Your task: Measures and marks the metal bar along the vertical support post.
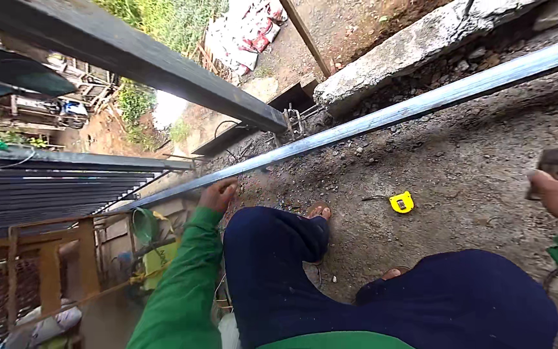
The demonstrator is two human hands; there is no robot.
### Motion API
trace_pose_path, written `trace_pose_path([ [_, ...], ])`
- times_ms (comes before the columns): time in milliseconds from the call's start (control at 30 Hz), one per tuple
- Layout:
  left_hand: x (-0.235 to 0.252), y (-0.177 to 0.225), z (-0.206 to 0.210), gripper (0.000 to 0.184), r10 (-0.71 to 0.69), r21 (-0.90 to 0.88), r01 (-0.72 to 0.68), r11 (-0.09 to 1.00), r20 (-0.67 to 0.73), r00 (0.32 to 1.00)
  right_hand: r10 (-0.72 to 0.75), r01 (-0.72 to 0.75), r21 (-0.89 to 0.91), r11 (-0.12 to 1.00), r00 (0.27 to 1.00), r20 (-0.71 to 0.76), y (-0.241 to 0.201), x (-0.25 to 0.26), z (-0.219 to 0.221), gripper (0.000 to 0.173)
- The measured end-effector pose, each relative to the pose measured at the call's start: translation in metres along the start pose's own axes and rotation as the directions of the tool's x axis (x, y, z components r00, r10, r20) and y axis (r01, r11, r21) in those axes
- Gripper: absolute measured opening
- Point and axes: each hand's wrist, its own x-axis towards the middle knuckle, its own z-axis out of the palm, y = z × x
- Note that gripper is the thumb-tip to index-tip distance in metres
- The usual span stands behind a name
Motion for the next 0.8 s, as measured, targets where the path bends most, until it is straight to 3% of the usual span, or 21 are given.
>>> trace_pose_path([
  [67, -0.018, 0.061, -0.019, 0.035, 0.2, 0.0, -0.2, 0.98, -0.036, 0.979, -0.168, 0.157, 0.149, 0.976, 0.984, 0.062, -0.052, -0.021, 0.003, 0.059],
  [133, -0.039, 0.121, -0.011, 0.032, 0.433, -0.055, -0.435, 0.899, -0.051, 0.9, -0.302, 0.269, 0.216, 0.939, 0.944, 0.137, -0.111, -0.045, 0.002, 0.056],
  [233, -0.07, 0.194, 0.037, 0.035, 0.612, -0.283, -0.591, 0.755, -0.02, 0.791, -0.566, 0.509, 0.265, 0.819, 0.793, 0.226, -0.187, -0.085, 0.004, 0.048],
  [300, -0.081, 0.225, 0.071, 0.042, 0.573, -0.514, -0.473, 0.716, 0.046, 0.818, -0.686, 0.61, 0.318, 0.726, 0.677, 0.266, -0.222, -0.116, 0.015, 0.042],
  [367, -0.08, 0.24, 0.103, 0.049, 0.446, -0.783, -0.264, 0.563, 0.02, 0.895, -0.742, 0.657, 0.347, 0.669, 0.614, 0.268, -0.246, -0.143, 0.034, 0.037],
  [433, -0.078, 0.242, 0.129, 0.049, 0.244, -0.934, -0.075, 0.35, 0.013, 0.97, -0.72, 0.633, 0.347, 0.692, 0.639, 0.27, -0.253, -0.164, 0.057, 0.033],
  [500, -0.066, 0.235, 0.144, 0.04, 0.113, -0.971, 0.04, 0.237, 0.068, 0.991, -0.665, 0.582, 0.33, 0.743, 0.698, 0.267, -0.251, -0.172, 0.084, 0.03],
  [567, -0.054, 0.22, 0.156, 0.033, 0.051, -0.965, 0.128, 0.229, 0.143, 0.988, -0.619, 0.558, 0.27, 0.785, 0.72, 0.314, -0.243, -0.175, 0.107, 0.031],
  [667, -0.026, 0.19, 0.16, 0.035, 0.044, -0.938, 0.205, 0.28, 0.226, 0.973, -0.609, 0.611, 0.178, 0.772, 0.628, 0.485, -0.23, -0.176, 0.116, 0.047],
  [733, 0.016, 0.156, 0.143, 0.039, 0.121, -0.904, 0.097, 0.415, 0.161, 0.98, -0.588, 0.66, 0.127, 0.74, 0.544, 0.599, -0.228, -0.175, 0.113, 0.048],
  [800, 0.071, 0.112, 0.113, 0.043, 0.224, -0.781, -0.055, 0.623, 0.11, 0.968, -0.507, 0.654, 0.056, 0.754, 0.527, 0.682, -0.228, -0.178, 0.105, 0.051],
])
